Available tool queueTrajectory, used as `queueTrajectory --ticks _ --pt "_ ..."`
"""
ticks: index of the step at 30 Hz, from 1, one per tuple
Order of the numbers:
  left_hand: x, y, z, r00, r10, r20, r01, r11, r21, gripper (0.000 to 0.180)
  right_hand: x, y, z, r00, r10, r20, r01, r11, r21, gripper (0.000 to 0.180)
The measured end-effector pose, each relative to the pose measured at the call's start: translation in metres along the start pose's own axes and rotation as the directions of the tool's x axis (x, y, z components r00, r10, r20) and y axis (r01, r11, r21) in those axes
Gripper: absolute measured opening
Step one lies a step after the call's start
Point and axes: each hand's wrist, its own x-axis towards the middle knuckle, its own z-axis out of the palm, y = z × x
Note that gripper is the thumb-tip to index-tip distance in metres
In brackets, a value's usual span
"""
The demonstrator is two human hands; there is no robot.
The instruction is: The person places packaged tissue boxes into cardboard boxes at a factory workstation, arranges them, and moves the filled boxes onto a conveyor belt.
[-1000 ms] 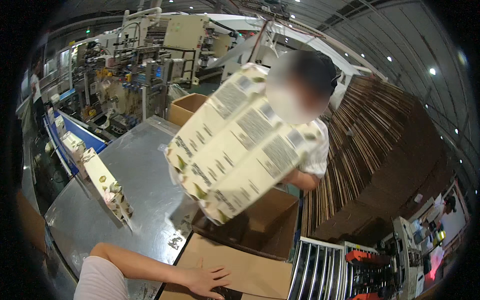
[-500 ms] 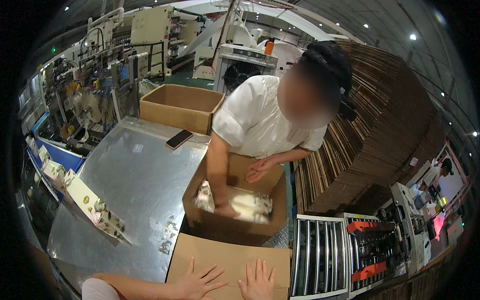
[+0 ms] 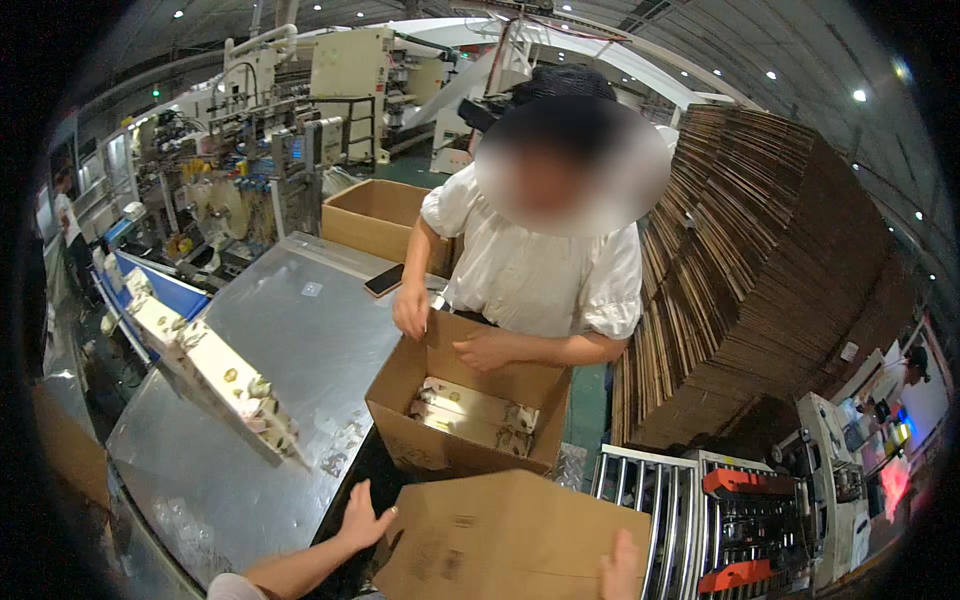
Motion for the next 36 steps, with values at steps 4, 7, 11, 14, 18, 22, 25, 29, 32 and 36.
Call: queueTrajectory --ticks 4,7,11,14,18,22,25,29,32,36 --pt "-0.036 -0.053 0.079 0.68 -0.534 0.503 0.637 0.77 -0.043 0.084 -0.023 0.052 -0.028 0.957 0.231 0.176 -0.28 0.895 0.346 0.058" --pt "-0.051 0.028 0.018 0.605 -0.043 0.795 0.745 0.384 -0.546 0.034 -0.044 0.052 -0.028 0.924 0.289 0.251 -0.378 0.791 0.481 0.059" --pt "-0.061 0.173 -0.078 0.598 0.497 0.628 0.267 0.616 -0.742 0.049 -0.042 0.018 -0.022 0.918 0.232 0.323 -0.386 0.715 0.583 0.061" --pt "-0.082 0.245 -0.109 0.537 0.434 0.723 0.1 0.818 -0.566 0.052 -0.034 -0.028 -0.011 0.915 0.175 0.365 -0.382 0.668 0.638 0.063" --pt "-0.034 0.209 -0.122 0.538 0.715 0.448 -0.587 0.698 -0.409 0.059 -0.009 -0.075 -0.006 0.917 0.122 0.379 -0.363 0.647 0.67 0.065" --pt "0.095 0.042 -0.242 0.994 0.093 -0.048 -0.065 0.903 0.424 0.072 0.028 -0.136 -0.003 0.952 0.101 0.289 -0.267 0.734 0.624 0.067" --pt "0.149 -0.067 -0.291 0.948 -0.243 -0.204 0.307 0.867 0.393 0.068 0.078 -0.178 -0.003 0.919 -0.252 -0.303 0.164 0.944 -0.287 0.064" --pt "0.157 -0.065 -0.25 0.999 -0.037 0.02 0.024 0.897 0.442 0.062 0.119 -0.342 0.062 0.927 -0.368 0.068 0.276 0.794 0.541 0.072" --pt "0.119 -0.037 -0.249 0.896 0.349 0.275 -0.401 0.902 0.161 0.055 0.142 -0.451 0.13 0.648 -0.698 0.304 0.51 0.695 0.507 0.073" --pt "0.202 -0.144 -0.332 0.954 0.27 0.127 -0.298 0.82 0.489 0.046 0.132 -0.491 0.205 0.748 -0.551 0.37 0.536 0.83 0.153 0.099"
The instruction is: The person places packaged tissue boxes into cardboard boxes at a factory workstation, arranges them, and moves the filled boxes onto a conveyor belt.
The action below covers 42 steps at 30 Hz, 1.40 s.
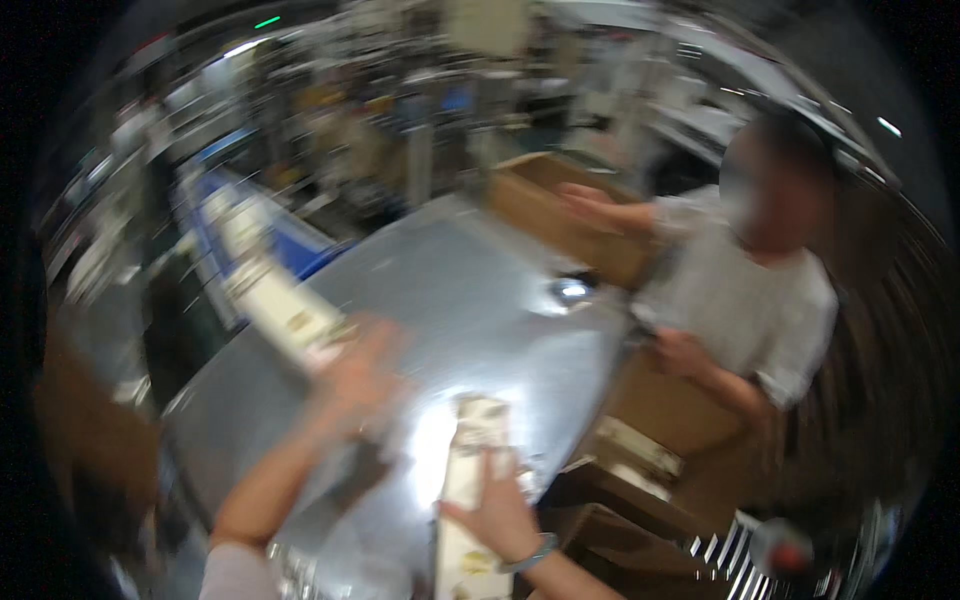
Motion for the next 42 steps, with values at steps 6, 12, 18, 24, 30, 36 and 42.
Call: queueTrajectory --ticks 6,12,18,24,30,36,42 --pt "-0.031 -0.164 0.027 0.728 -0.616 -0.301 0.615 0.781 -0.109 0.034 0.025 -0.005 0.008 0.999 -0.006 0.047 -0.002 0.986 0.165 0.099" --pt "-0.06 0.066 0.033 0.996 -0.082 -0.043 0.073 0.981 -0.182 0.056 0.029 0.033 0.042 0.979 -0.042 -0.2 0.111 0.93 0.35 0.093" --pt "0.018 -0.018 -0.012 0.903 -0.289 -0.319 0.25 0.955 -0.157 0.063 -0.002 0.074 0.036 0.902 0.108 0.417 -0.428 0.109 0.897 0.088" --pt "0.013 -0.178 -0.002 0.666 -0.711 -0.225 0.735 0.677 0.033 0.033 0.005 0.07 0.045 0.917 0.056 0.395 -0.398 0.193 0.897 0.083" --pt "-0.057 0.01 0.026 0.964 -0.226 -0.144 0.224 0.974 -0.027 0.023 -0.017 0.097 0.021 0.877 0.083 0.473 -0.479 0.064 0.876 0.077" --pt "-0.124 0.073 -0.002 0.923 -0.362 -0.128 0.238 0.801 -0.55 0.051 -0.017 0.08 0.005 0.857 0.03 0.515 -0.514 0.134 0.847 0.08" --pt "-0.122 0.019 0.051 0.844 -0.266 0.467 0.504 0.094 -0.858 0.053 -0.026 0.081 0.005 0.791 -0.097 0.604 -0.58 0.194 0.791 0.088"
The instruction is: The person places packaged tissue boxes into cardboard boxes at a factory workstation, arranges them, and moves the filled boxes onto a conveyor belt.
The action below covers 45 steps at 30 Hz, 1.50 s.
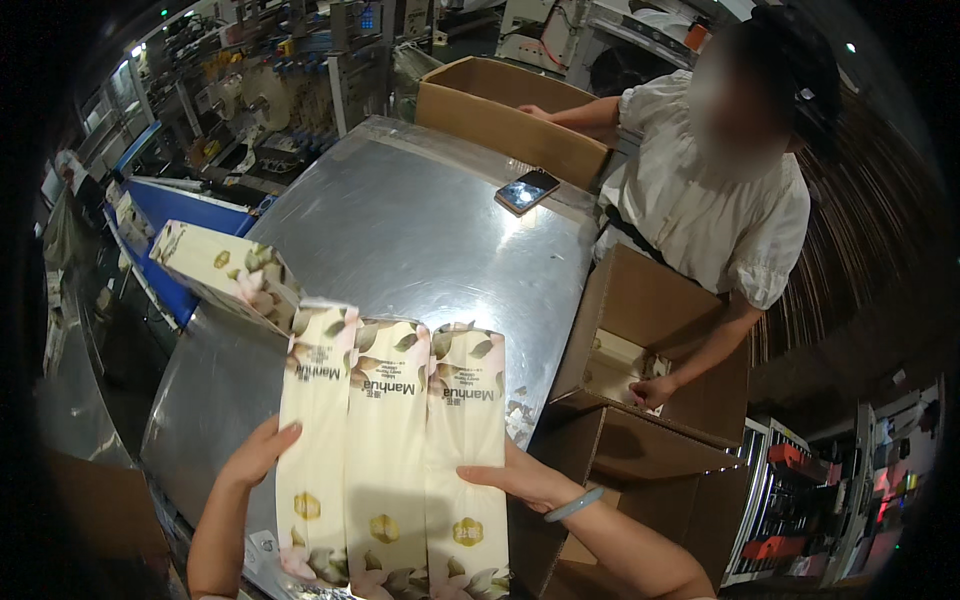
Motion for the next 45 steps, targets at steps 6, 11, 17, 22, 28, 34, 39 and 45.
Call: queueTrajectory --ticks 6,11,17,22,28,34,39,45 --pt "0.007 -0.032 -0.007 0.957 -0.288 0.031 0.288 0.931 -0.226 0.055 0.006 0.023 -0.021 0.996 0.017 0.083 -0.02 0.999 0.037 0.106" --pt "-0.006 -0.053 -0.002 0.999 -0.028 -0.025 0.017 0.934 -0.356 0.059 -0.008 0.032 -0.014 0.975 -0.223 0.018 0.224 0.971 -0.082 0.114" --pt "-0.103 0.065 0.063 0.891 0.443 -0.094 -0.444 0.813 -0.376 0.078 -0.154 0.002 0.019 0.785 -0.61 0.102 0.589 0.686 -0.428 0.101" --pt "-0.138 0.111 0.151 0.564 0.722 0.4 -0.638 0.689 -0.345 0.074 -0.318 0.049 0.02 0.71 -0.676 0.199 0.677 0.576 -0.458 0.08" --pt "-0.063 0.147 0.297 0.576 0.399 0.713 -0.37 0.905 -0.208 0.078 -0.421 0.148 0.005 0.902 -0.428 0.053 0.384 0.741 -0.551 0.068" --pt "0.017 0.18 0.404 0.599 -0.109 0.793 -0.047 0.984 0.171 0.071 -0.44 0.198 -0.008 0.992 -0.122 -0.042 0.077 0.817 -0.572 0.061" --pt "0.034 0.143 0.435 0.492 -0.369 0.788 -0.178 0.844 0.506 0.079 -0.416 0.269 -0.016 0.812 -0.553 -0.187 0.438 0.789 -0.432 0.057" --pt "0.047 0.118 0.412 0.58 -0.388 0.717 -0.203 0.783 0.588 0.071 -0.491 0.205 -0.055 0.694 -0.606 -0.387 0.257 0.712 -0.653 0.052"
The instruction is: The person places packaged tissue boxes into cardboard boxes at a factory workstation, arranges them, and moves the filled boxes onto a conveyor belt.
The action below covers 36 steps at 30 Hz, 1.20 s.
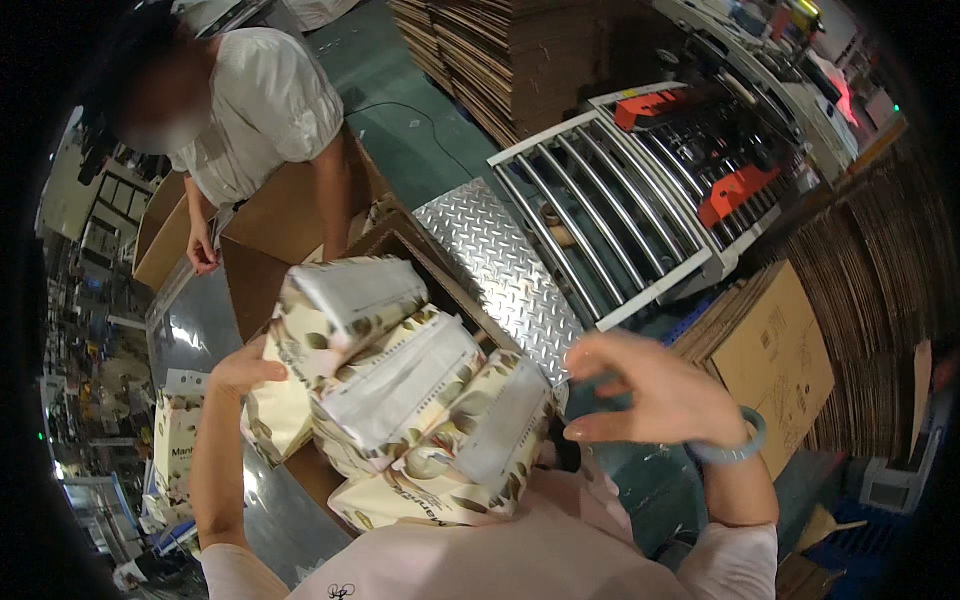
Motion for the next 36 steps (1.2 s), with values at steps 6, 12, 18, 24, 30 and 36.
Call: queueTrajectory --ticks 6,12,18,24,30,36 --pt "0.077 0.0 0.056 0.947 0.035 -0.32 0.224 0.642 0.733 0.053 0.121 0.01 0.081 0.982 0.191 -0.01 -0.165 0.819 -0.55 0.08" --pt "0.128 -0.114 0.083 0.789 0.407 -0.46 0.289 0.415 0.863 0.083 0.169 0.131 0.119 0.763 0.641 -0.079 -0.285 0.224 -0.932 0.052" --pt "0.153 -0.118 0.141 0.979 0.124 -0.16 0.136 0.18 0.974 0.121 0.193 0.09 0.096 0.641 0.676 0.363 -0.019 0.487 -0.873 0.051" --pt "0.225 -0.146 0.162 0.99 -0.099 -0.102 0.109 0.067 0.992 0.113 0.126 0.049 0.107 0.854 0.169 0.492 0.111 0.865 -0.49 0.034" --pt "0.226 -0.186 0.14 0.989 -0.036 -0.142 0.145 0.381 0.913 0.057 0.131 0.027 0.14 0.885 0.013 0.464 0.27 0.799 -0.537 0.019" --pt "0.069 -0.047 0.129 0.436 0.755 -0.489 -0.111 0.585 0.804 0.031 0.151 0.051 0.125 0.74 0.127 0.661 0.309 0.808 -0.501 0.037"
